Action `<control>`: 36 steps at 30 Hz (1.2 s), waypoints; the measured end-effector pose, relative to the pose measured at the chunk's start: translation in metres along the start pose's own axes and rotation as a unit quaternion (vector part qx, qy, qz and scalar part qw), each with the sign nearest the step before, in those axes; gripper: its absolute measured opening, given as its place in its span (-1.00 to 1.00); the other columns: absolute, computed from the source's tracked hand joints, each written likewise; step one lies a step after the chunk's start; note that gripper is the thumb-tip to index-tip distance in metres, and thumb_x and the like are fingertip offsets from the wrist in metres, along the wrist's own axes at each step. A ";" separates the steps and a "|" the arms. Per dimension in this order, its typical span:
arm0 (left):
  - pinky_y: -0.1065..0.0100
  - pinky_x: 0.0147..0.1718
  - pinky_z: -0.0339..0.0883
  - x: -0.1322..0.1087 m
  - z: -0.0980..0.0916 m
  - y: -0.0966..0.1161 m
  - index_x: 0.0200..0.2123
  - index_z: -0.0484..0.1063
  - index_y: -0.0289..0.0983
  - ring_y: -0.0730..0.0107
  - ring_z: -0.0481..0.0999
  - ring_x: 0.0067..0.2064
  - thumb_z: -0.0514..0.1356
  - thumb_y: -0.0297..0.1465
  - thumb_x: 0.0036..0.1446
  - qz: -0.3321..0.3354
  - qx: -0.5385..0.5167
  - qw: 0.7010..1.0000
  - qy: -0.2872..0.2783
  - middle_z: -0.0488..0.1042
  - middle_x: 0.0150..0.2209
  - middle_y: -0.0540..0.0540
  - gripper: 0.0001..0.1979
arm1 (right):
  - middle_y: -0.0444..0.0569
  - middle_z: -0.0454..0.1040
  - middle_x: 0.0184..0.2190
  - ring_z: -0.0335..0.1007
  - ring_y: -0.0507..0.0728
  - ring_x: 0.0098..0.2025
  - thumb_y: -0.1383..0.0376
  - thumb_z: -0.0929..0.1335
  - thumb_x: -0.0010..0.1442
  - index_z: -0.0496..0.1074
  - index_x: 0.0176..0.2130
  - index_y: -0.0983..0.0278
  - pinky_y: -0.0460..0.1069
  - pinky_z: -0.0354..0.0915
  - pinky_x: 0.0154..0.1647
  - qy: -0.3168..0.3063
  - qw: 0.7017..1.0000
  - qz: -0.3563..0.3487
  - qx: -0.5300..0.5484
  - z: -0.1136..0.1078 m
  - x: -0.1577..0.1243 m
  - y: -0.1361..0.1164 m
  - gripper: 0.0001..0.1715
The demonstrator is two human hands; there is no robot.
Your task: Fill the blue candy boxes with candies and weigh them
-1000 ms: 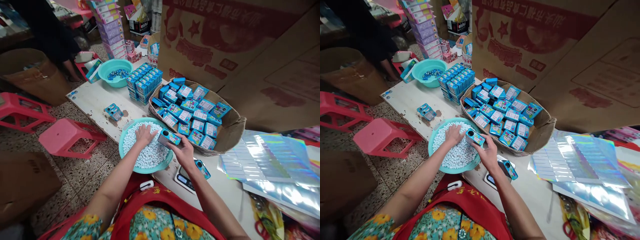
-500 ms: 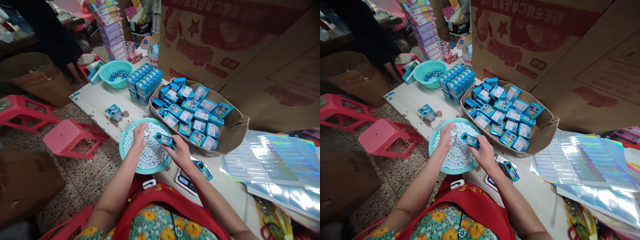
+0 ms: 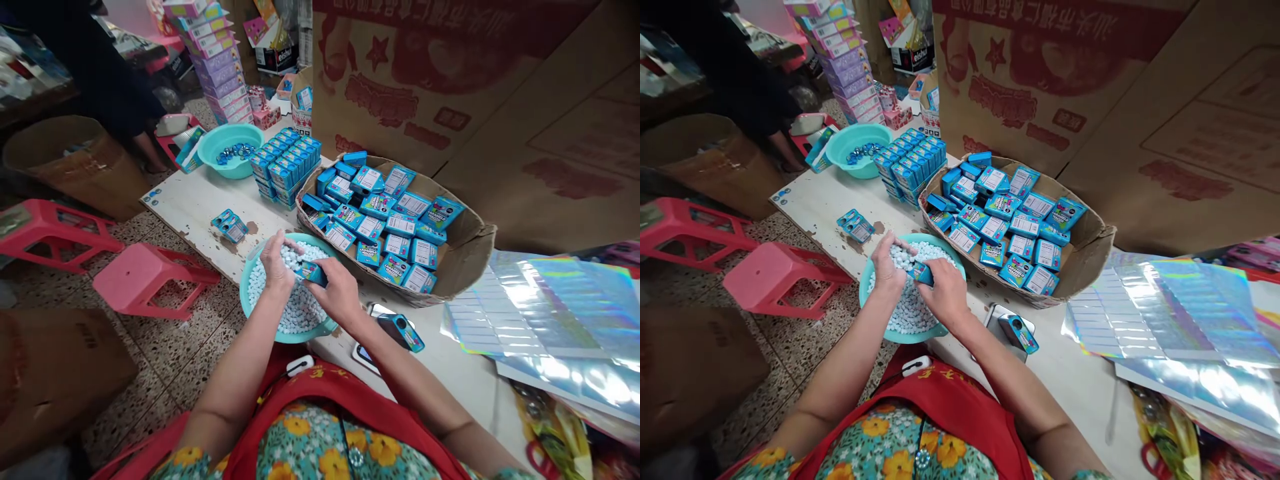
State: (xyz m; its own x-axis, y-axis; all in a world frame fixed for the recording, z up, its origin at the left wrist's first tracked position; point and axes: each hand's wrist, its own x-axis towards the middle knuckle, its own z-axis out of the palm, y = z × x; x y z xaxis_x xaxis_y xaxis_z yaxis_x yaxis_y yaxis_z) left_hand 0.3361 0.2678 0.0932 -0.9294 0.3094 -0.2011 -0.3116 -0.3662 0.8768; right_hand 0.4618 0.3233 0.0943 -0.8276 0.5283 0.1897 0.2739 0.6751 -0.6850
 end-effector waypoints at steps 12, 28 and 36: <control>0.46 -0.62 0.20 0.000 0.006 -0.003 -0.52 0.24 -0.29 0.57 0.28 -0.62 0.24 -0.14 0.04 0.053 0.014 0.998 -0.017 0.30 -0.55 0.04 -0.64 | -0.01 0.45 -0.20 0.38 0.22 -0.13 0.37 0.36 0.01 0.40 -0.12 0.22 0.05 0.30 -0.14 -0.024 1.000 -0.001 -0.010 0.000 0.005 0.003 -0.64; 0.50 -0.65 0.10 0.000 0.014 -0.011 -0.53 0.19 -0.26 0.61 0.19 -0.65 0.24 -0.07 0.01 0.061 0.028 0.998 -0.013 0.15 -0.67 0.13 -0.58 | -0.03 0.44 -0.23 0.39 0.20 -0.15 0.41 0.36 -0.04 0.43 -0.17 0.24 0.06 0.31 -0.10 0.018 0.995 0.027 0.090 0.005 0.004 0.009 -0.64; 0.51 -0.67 0.07 -0.007 0.022 -0.009 -0.53 0.17 -0.25 0.61 0.18 -0.67 0.25 -0.09 0.01 0.066 0.028 0.996 -0.056 0.15 -0.68 0.14 -0.59 | -0.04 0.44 -0.24 0.38 0.19 -0.14 0.43 0.37 -0.06 0.43 -0.17 0.23 0.05 0.31 -0.10 0.066 0.990 0.040 0.117 0.007 0.000 0.003 -0.63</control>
State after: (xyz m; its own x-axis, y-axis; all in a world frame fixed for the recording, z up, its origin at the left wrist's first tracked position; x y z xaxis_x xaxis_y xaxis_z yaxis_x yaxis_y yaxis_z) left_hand 0.3493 0.2880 0.0963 -0.9330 0.3583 -0.0347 -0.1728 -0.3612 0.9163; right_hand 0.4593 0.3215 0.0871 -0.7321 0.6486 0.2082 0.2026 0.4991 -0.8425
